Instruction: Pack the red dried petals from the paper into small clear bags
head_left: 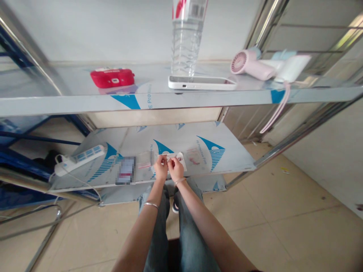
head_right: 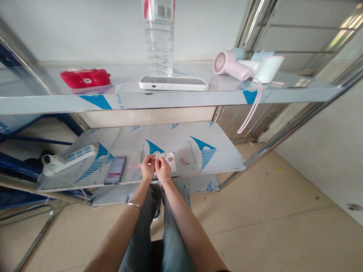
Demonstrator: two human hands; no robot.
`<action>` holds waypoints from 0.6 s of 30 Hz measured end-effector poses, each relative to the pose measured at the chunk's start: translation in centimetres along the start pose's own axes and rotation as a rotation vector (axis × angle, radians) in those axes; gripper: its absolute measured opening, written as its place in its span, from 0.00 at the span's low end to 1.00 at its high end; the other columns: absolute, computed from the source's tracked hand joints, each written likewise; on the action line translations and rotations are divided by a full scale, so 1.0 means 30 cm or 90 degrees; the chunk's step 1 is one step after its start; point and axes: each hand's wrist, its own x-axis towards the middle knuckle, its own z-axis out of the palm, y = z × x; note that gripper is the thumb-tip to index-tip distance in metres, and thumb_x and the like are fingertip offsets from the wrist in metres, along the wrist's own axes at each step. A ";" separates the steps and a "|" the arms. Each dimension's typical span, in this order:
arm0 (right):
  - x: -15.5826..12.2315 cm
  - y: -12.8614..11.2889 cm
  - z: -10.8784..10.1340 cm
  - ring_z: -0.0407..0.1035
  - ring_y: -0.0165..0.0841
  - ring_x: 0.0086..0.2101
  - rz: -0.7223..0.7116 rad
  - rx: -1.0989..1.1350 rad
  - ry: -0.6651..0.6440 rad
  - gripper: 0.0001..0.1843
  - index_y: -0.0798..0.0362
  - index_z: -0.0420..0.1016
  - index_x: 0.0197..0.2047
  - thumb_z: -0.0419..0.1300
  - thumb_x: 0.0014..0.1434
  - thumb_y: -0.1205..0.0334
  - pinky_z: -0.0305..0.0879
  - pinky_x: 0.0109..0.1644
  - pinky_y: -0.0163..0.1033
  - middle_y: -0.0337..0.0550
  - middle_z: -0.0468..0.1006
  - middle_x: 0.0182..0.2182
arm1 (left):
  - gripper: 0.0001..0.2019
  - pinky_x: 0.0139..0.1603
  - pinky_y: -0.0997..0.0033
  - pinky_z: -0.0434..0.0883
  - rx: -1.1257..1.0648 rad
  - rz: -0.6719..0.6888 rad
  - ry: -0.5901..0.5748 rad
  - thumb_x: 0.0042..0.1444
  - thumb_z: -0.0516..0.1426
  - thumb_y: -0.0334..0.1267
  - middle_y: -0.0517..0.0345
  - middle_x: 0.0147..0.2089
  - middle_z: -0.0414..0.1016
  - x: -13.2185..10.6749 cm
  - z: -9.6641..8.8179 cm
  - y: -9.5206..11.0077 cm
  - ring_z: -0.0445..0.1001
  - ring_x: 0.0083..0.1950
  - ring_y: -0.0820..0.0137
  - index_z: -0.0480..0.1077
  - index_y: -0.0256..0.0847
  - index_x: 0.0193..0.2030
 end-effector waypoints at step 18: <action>0.057 -0.003 -0.020 0.66 0.28 0.20 0.542 0.758 -0.241 0.16 0.51 0.67 0.32 0.58 0.51 0.47 0.62 0.23 0.33 0.34 0.72 0.21 | 0.19 0.54 0.62 0.67 -0.057 -0.003 -0.107 0.49 0.57 0.25 0.51 0.55 0.72 0.013 0.016 -0.037 0.71 0.54 0.61 0.75 0.45 0.48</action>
